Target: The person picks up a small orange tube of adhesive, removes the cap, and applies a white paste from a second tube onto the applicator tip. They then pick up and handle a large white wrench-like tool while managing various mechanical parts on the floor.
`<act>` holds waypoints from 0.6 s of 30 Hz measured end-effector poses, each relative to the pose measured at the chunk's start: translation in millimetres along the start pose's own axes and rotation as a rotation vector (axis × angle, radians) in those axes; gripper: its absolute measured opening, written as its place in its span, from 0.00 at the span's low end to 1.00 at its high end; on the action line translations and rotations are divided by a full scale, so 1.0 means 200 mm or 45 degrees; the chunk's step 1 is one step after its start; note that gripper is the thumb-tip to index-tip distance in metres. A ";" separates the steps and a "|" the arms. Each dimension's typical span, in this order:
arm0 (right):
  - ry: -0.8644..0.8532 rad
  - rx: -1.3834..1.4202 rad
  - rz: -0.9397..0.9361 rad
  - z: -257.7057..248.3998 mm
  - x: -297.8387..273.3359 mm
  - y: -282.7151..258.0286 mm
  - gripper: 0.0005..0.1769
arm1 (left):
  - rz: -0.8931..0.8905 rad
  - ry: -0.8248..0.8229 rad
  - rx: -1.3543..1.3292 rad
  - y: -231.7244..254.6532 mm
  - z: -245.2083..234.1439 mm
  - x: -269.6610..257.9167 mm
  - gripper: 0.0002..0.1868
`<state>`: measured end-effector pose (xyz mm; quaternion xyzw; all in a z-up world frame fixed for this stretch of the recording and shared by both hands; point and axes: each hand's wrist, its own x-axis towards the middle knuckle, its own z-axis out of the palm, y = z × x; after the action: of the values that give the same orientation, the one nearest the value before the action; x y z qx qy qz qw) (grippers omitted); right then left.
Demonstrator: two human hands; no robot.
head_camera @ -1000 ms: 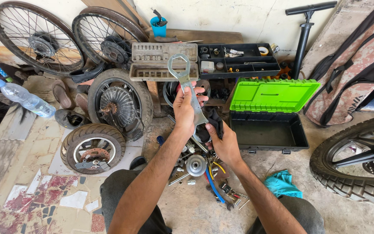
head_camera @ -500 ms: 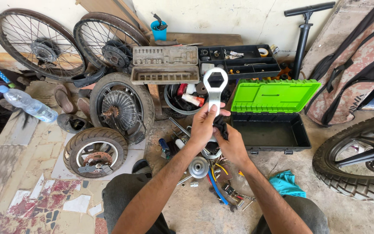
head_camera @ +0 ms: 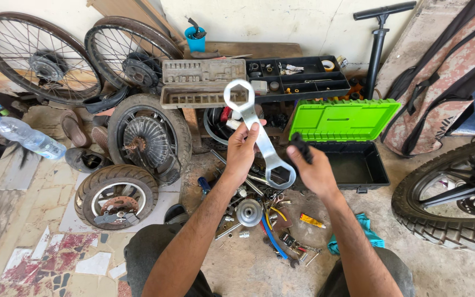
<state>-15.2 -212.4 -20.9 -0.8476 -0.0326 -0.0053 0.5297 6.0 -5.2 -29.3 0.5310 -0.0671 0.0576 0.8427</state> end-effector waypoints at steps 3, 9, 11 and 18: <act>0.195 0.575 -0.044 0.00 0.04 0.05 0.22 | -0.063 -0.054 0.144 -0.02 0.04 -0.04 0.18; 0.087 1.287 0.108 -0.04 0.01 -0.11 0.24 | -0.242 -0.372 0.327 -0.09 0.17 -0.17 0.18; -0.318 1.555 -0.095 -0.06 -0.05 -0.18 0.30 | -0.343 -0.392 0.404 -0.13 0.19 -0.19 0.18; -0.026 1.322 -0.120 -0.01 0.00 -0.03 0.17 | -0.380 -0.518 0.182 -0.22 0.17 -0.19 0.19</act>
<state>-14.8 -211.2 -14.9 -0.4710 -0.0741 -0.0039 0.8790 -25.5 -55.0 -61.1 0.5939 -0.1519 -0.1706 0.7714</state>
